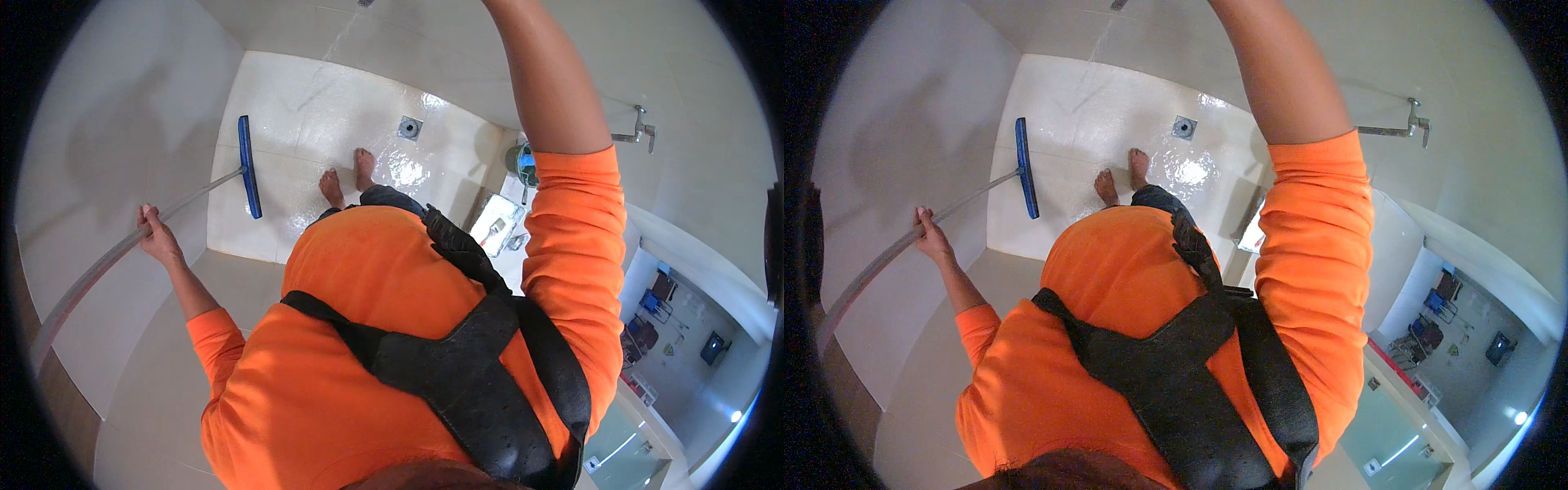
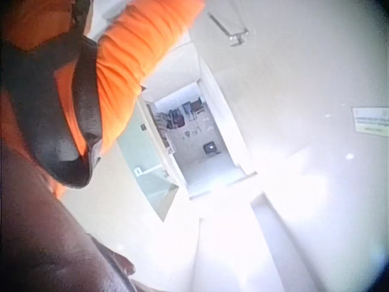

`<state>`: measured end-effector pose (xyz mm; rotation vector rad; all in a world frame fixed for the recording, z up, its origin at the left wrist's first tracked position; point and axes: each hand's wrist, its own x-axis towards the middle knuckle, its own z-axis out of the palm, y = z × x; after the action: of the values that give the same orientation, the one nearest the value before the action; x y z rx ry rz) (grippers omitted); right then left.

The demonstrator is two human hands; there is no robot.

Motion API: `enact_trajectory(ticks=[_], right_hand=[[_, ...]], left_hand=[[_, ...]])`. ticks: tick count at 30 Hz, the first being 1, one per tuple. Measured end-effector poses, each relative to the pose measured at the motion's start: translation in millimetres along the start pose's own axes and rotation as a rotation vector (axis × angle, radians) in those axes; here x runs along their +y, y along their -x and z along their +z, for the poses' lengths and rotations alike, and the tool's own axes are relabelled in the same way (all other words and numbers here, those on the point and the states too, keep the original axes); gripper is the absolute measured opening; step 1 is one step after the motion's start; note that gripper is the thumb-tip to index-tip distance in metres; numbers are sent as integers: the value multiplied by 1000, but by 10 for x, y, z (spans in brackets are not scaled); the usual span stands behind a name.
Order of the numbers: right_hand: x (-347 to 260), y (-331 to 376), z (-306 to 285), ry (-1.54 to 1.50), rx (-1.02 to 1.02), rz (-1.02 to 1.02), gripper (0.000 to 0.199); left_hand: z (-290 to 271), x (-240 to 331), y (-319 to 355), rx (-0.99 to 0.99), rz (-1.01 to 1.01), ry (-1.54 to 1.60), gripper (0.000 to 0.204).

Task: The person uses a squeegee to push water across the tiled floor of a shower stall. Afterward, they pick up a paint bucket and a paint tray and walk through a hallway and a storage room, placing the items down.

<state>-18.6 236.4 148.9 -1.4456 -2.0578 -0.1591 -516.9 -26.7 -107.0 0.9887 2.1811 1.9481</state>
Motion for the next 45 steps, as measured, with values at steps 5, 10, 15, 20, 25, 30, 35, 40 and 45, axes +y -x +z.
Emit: enact_trajectory(ticks=[5,10,15,20,25,30,35,40,45], right_hand=[[-127,200,-215,-77,-200,222,54],[1217,1020,-78,-61,-205,330,70],[1870,2608,769,-76,-324,665,62],[2005,4235,1474,27,-593,708,56],[1774,5267,1735,-377,-904,1204,53],[1573,5908,1617,-583,-573,1458,48],[1592,6229,1576,-623,-399,1555,43],[1510,6577,1518,-657,-408,1597,42],[1512,6997,1398,-702,-327,1654,40]], left_hand=[[-183,-155,-174,52,-52,55,44],[231,175,-65,-10,11,342,42],[239,340,-184,-11,24,316,41],[286,184,-156,44,-43,327,37],[404,260,-52,70,-52,252,37],[352,95,-159,388,-264,150,42],[290,-51,-210,347,-274,199,44],[444,135,-67,451,-360,151,60],[540,670,276,429,-480,141,64]])
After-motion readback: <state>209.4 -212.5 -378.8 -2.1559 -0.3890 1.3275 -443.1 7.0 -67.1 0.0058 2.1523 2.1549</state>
